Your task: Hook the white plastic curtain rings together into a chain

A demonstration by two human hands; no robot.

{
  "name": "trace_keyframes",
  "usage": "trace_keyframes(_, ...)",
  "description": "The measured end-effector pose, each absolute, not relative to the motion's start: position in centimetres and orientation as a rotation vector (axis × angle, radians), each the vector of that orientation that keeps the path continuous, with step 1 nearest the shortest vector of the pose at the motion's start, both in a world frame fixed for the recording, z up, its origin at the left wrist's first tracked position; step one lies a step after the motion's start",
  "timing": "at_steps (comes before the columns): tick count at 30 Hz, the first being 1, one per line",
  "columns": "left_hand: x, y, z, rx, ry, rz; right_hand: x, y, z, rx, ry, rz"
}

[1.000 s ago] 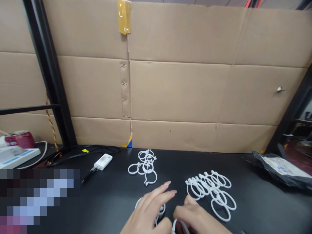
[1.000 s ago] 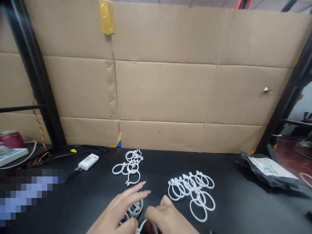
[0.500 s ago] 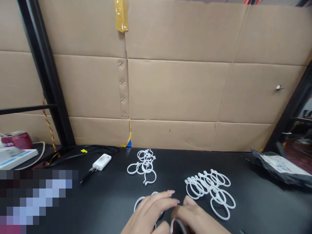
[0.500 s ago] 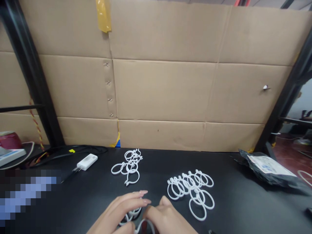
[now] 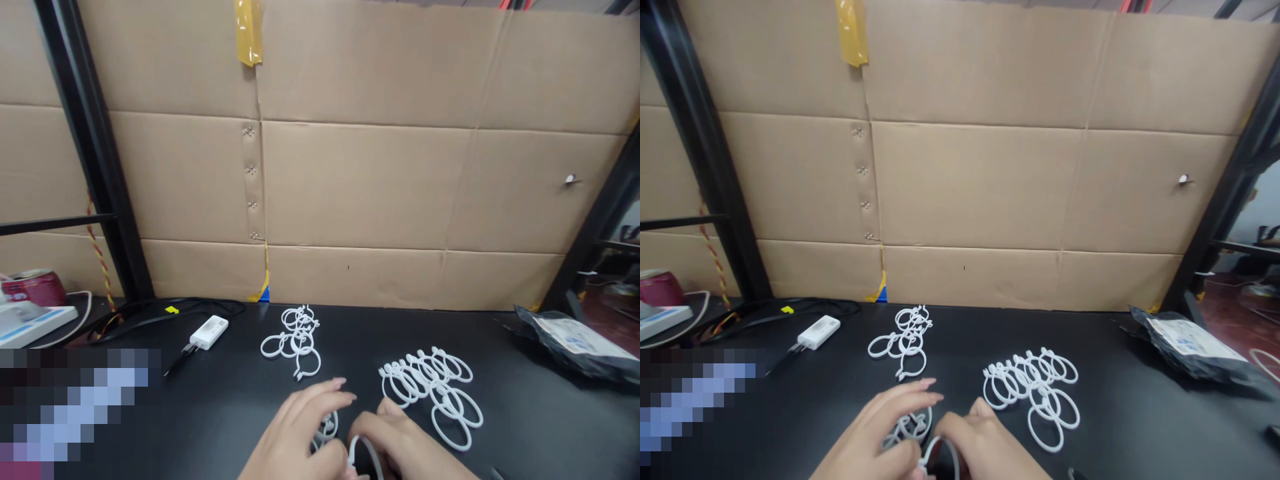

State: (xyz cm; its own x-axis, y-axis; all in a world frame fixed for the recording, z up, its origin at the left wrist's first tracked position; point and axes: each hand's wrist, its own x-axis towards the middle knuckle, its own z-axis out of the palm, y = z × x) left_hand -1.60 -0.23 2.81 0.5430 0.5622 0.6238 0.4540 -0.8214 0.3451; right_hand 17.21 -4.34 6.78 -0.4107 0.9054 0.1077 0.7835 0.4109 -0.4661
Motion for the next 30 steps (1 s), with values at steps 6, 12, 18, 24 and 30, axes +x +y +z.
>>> trace_keyframes(6,-1.9,0.3,2.0,2.792,1.002,1.306,20.3,-2.8,6.0,-1.860,-2.139,-0.128)
trace_keyframes(12,-1.6,0.0,2.0,2.813,1.142,1.356,23.4,-2.6,6.9,-2.030,-2.226,-0.689)
trace_keyframes(18,-1.7,-0.1,3.3,2.901,1.049,1.421,20.0,-2.8,5.0,-1.651,-2.377,-0.101)
trace_keyframes(24,-1.6,0.1,3.0,2.916,0.987,1.414,17.2,-1.9,4.1,-1.458,-2.454,0.434)
trace_keyframes(30,-1.5,0.3,2.6,2.950,0.942,1.371,17.3,-1.5,3.3,-1.377,-2.345,0.503)
